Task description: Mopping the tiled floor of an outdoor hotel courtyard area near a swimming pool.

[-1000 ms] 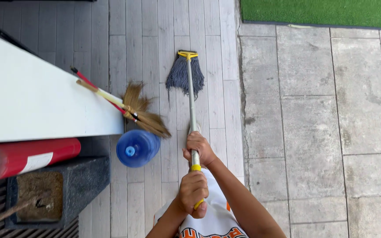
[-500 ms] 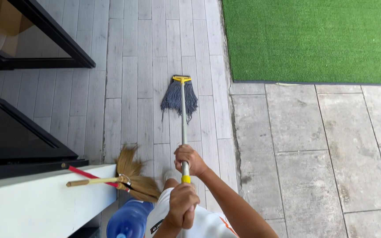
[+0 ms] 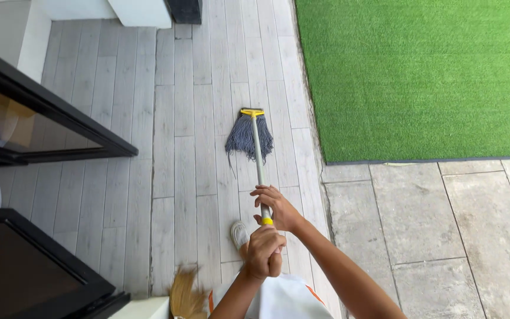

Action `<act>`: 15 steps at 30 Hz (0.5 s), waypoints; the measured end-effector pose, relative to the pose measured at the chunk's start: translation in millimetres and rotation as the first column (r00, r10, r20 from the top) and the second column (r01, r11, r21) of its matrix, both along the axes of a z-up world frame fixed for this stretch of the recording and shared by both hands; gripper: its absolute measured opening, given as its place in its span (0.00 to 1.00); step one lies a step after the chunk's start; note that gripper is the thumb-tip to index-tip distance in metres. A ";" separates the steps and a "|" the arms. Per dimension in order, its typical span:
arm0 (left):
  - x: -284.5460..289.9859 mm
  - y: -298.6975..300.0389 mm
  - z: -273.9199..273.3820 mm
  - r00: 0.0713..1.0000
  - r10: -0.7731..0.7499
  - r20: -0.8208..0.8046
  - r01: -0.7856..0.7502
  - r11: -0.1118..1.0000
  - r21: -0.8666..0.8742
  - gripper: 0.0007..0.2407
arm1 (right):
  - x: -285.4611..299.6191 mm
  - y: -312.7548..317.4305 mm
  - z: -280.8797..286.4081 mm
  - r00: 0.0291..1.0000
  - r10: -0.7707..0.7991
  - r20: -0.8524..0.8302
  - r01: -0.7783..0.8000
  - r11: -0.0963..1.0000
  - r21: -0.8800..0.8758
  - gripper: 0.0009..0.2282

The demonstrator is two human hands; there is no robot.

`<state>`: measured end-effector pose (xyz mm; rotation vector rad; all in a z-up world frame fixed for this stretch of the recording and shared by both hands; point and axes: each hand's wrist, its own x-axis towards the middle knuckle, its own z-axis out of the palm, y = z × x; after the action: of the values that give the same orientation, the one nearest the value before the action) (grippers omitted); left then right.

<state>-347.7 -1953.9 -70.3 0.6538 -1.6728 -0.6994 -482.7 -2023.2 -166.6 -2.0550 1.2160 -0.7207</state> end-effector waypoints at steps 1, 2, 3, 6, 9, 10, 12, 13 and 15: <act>-1.4 -25.6 1.3 1.000 -0.006 -0.003 0.006 1.000 -0.005 0.03 | 1.8 -18.7 13.3 1.000 -0.006 -0.003 0.006 1.000 -0.005 0.12; -4.2 -48.4 2.3 0.998 -0.044 -0.037 0.044 0.999 -0.009 0.03 | 2.5 -33.9 25.5 1.000 0.011 0.012 -0.011 1.000 0.021 0.10; -7.8 -71.8 2.4 0.994 -0.082 -0.071 0.081 0.997 -0.014 0.04 | 2.5 -49.9 37.0 0.999 0.027 0.027 -0.028 0.998 0.047 0.11; -22.2 -114.4 14.4 0.985 -0.124 -0.122 0.115 0.990 -0.079 0.02 | -4.7 -90.5 -3.8 0.980 0.001 0.198 0.022 0.993 -0.116 0.13; -34.3 -152.6 34.3 0.974 -0.162 -0.157 0.151 0.985 -0.081 0.02 | -3.2 -127.0 21.8 0.926 0.018 0.376 0.097 0.954 -0.284 0.15; -38.0 -168.5 34.8 0.974 -0.161 -0.158 0.151 0.986 -0.077 0.02 | -6.6 -142.9 24.0 0.927 0.017 0.376 0.096 0.955 -0.280 0.15; -47.5 -200.3 34.6 0.975 -0.163 -0.153 0.148 0.983 -0.104 0.01 | -15.4 -174.7 27.2 0.932 0.008 0.361 0.113 0.942 -0.315 0.13; -51.5 -216.6 30.6 0.975 -0.160 -0.155 0.146 0.984 -0.097 0.01 | -19.1 -190.1 22.0 0.933 0.007 0.361 0.112 0.945 -0.308 0.13; -64.5 -257.6 22.0 0.974 -0.186 -0.126 0.174 0.980 -0.101 0.00 | -32.1 -233.2 13.1 0.921 0.002 0.390 0.136 0.936 -0.326 0.13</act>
<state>-412.2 -2211.5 -48.3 0.3858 -1.6402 -0.7754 -514.8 -2256.4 -153.5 -2.0129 0.9865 -1.3871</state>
